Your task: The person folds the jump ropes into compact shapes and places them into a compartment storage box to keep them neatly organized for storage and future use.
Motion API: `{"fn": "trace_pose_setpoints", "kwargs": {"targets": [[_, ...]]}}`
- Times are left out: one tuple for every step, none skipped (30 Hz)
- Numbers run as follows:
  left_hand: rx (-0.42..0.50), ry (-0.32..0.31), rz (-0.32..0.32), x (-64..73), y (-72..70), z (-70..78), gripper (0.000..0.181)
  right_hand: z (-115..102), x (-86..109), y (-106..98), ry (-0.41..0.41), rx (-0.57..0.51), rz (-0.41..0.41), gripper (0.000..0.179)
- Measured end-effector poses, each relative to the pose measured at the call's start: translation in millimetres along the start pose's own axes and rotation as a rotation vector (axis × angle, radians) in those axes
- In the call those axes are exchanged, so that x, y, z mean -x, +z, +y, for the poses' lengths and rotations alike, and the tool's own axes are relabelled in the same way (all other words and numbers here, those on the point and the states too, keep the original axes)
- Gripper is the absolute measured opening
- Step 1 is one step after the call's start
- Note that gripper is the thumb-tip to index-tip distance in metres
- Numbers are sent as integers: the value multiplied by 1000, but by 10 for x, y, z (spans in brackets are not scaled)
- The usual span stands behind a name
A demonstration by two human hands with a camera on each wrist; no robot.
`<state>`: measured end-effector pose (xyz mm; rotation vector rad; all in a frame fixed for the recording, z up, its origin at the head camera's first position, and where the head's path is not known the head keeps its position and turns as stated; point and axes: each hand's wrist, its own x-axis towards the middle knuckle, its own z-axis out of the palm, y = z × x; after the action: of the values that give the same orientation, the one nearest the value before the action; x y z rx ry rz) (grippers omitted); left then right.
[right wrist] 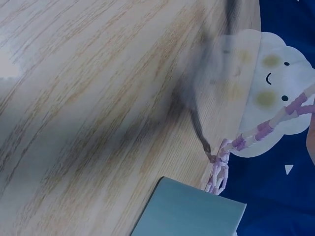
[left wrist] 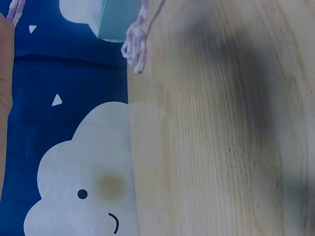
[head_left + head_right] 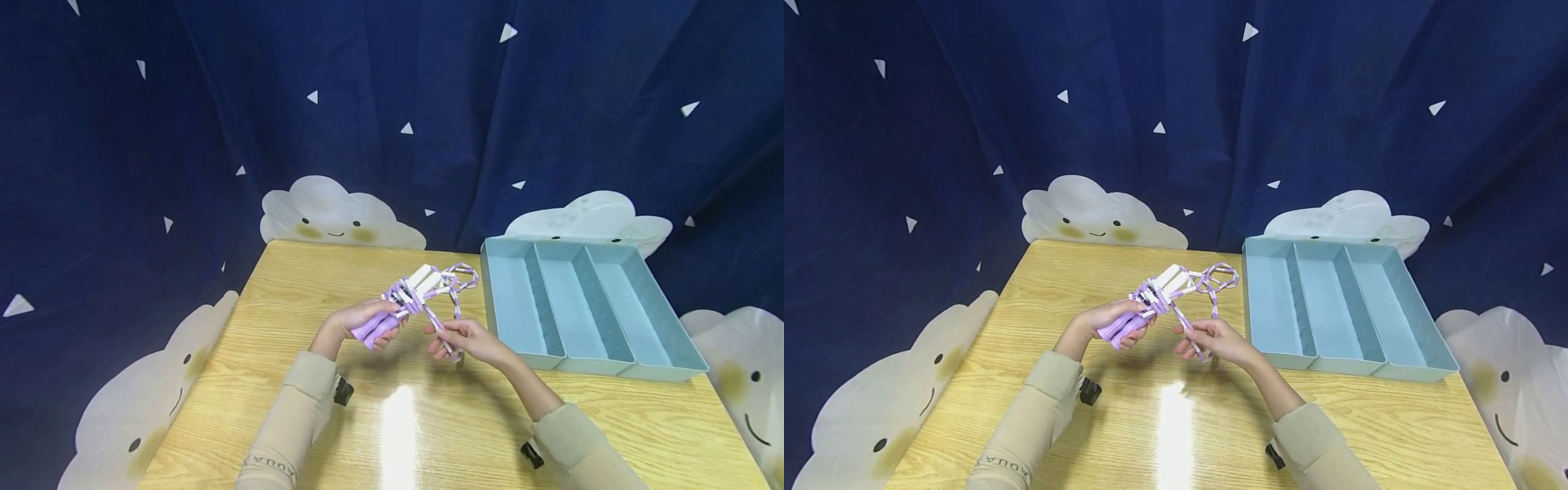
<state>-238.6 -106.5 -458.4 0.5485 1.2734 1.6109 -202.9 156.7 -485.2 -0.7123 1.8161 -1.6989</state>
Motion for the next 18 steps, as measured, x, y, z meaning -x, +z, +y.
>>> {"fn": "trace_pose_setpoints", "kwargs": {"targets": [[-4, 0, 7, 1, 2, 1, 29, 1, -1, -2, 0, 3, 1, 38], [-6, -2, 14, 4, 5, 3, 29, 1, -1, -4, 2, 9, 2, 37], [-7, -3, 18, 7, 10, 8, 30, 0, -2, -6, 6, 14, 5, 36], [-9, -2, 18, 12, 17, 16, 30, 0, -2, -8, 10, 21, 6, 36], [-9, -1, 18, 18, 24, 24, 30, -1, -4, -12, 12, 26, 6, 35], [-9, 1, 15, 25, 34, 36, 31, -6, -3, -15, 12, 39, 5, 34], [-10, 6, 9, 32, 45, 46, 31, -10, -2, -20, 9, 54, 4, 32], [-7, 9, 4, 37, 52, 54, 31, -14, -3, -25, 7, 71, 2, 32], [-8, 13, -1, 41, 59, 61, 31, -17, -3, -31, 7, 87, 0, 31], [-7, 17, -4, 44, 64, 66, 31, -21, -3, -37, 6, 102, -4, 30], [-5, 19, -2, 43, 64, 65, 31, -24, -1, -42, 6, 118, -7, 29], [-5, 20, 1, 42, 58, 61, 30, -26, 0, -48, 8, 132, -10, 29], [-6, 20, 7, 37, 48, 51, 30, -24, 0, -53, 13, 140, -15, 29], [-9, 20, 12, 32, 33, 38, 30, -21, 2, -57, 19, 149, -18, 29], [-12, 22, 18, 27, 19, 25, 30, -21, 6, -61, 25, 157, -20, 29], [-13, 24, 23, 21, 4, 12, 30, -19, 10, -64, 27, 167, -22, 29], [-16, 27, 30, 17, -13, -2, 30, -17, 14, -65, 28, 174, -24, 29], [-18, 30, 37, 15, -28, -14, 30, -16, 19, -66, 29, 178, -24, 29]]}}
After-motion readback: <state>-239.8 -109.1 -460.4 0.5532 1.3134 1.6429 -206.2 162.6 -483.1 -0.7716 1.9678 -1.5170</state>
